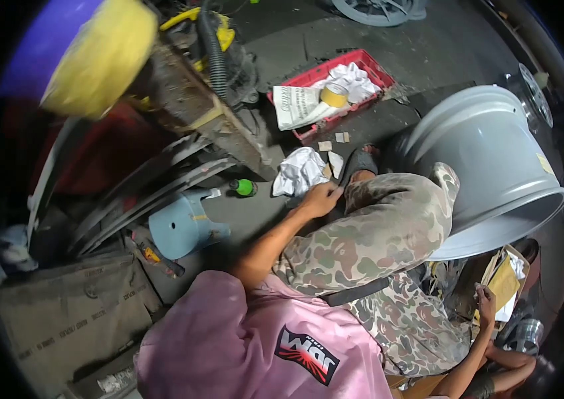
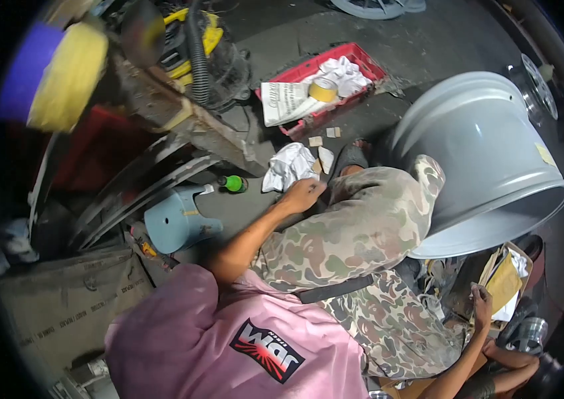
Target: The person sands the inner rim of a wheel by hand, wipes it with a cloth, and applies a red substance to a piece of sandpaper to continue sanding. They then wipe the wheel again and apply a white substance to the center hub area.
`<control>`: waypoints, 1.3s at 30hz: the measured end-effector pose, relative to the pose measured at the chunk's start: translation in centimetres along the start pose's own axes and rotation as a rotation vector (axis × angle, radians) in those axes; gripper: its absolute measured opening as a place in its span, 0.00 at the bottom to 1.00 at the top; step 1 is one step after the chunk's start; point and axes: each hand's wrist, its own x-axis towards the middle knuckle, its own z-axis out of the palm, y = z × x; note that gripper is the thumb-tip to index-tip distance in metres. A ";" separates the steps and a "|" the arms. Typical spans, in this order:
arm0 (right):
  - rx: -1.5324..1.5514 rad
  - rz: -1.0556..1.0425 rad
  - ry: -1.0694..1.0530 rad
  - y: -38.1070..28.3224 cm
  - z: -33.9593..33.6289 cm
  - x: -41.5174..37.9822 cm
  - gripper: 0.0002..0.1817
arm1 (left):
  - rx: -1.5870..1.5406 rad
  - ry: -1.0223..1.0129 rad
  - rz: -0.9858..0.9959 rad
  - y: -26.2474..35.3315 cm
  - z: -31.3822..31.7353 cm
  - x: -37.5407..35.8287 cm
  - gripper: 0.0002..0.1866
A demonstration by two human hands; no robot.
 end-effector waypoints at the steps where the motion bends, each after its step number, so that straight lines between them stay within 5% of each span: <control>1: 0.031 0.040 0.013 0.6 0.1 -0.3 0.21 | 0.022 -0.012 0.009 -2.6 0.6 0.3 0.16; 6: 0.062 0.104 0.045 5.8 -0.2 -1.5 0.19 | 0.163 0.194 0.299 -7.1 1.8 8.0 0.08; 7: -0.023 0.093 0.054 8.7 -1.0 -1.2 0.18 | 0.248 0.164 0.088 -5.8 1.2 10.5 0.10; 9: 0.053 0.232 0.072 6.5 -0.2 -2.9 0.17 | 0.354 0.351 0.258 -9.5 2.2 16.0 0.16; 15: 0.199 0.360 0.099 5.8 0.7 -4.5 0.20 | 0.491 0.064 -0.253 -5.0 1.8 16.7 0.26; 17: 0.179 0.367 0.074 6.3 0.6 -3.9 0.13 | 0.500 0.072 -0.198 -9.8 4.0 17.3 0.24; 20: 0.155 0.369 0.075 4.5 0.9 -2.8 0.14 | 0.424 0.122 -0.120 -8.8 3.6 17.6 0.18; 21: -0.041 0.106 0.069 6.5 0.5 -1.4 0.17 | 0.363 0.142 -0.067 -7.9 3.2 17.7 0.16; 22: -0.091 0.134 0.059 8.6 0.0 -0.7 0.17 | 0.346 0.202 0.018 -7.9 2.6 18.3 0.13; 24: -0.220 0.167 0.173 2.8 1.6 -1.3 0.22 | 0.417 0.207 0.211 -10.5 2.0 20.0 0.14; 27: -0.098 0.220 0.191 2.9 2.3 -0.9 0.24 | 0.570 0.129 0.326 -6.4 -0.4 19.5 0.16; 28: -0.251 0.077 0.226 5.6 2.1 0.2 0.22 | 0.470 0.124 0.351 -4.3 -0.9 18.3 0.18; 30: -0.085 -0.044 0.276 3.2 2.7 -0.9 0.21 | 0.222 0.044 0.410 0.8 -1.4 15.2 0.20; 32: -0.089 0.083 0.280 0.2 1.8 -3.1 0.19 | -0.128 -0.123 0.397 5.5 -1.3 11.0 0.23; 34: 0.124 0.022 0.372 1.2 1.6 -4.7 0.20 | -0.474 -0.388 -0.062 13.3 -2.2 4.4 0.34; 35: 0.041 -0.131 0.467 3.2 1.4 -4.9 0.19 | -0.423 -0.374 0.010 14.6 -2.3 2.5 0.34; 38: 0.314 -0.054 0.569 5.1 1.7 -5.2 0.20 | -0.588 -0.334 0.178 20.4 -4.4 -1.4 0.33; 39: 0.243 -0.130 0.758 6.1 3.3 -5.2 0.19 | -0.472 -0.310 0.350 23.8 -5.1 -3.3 0.28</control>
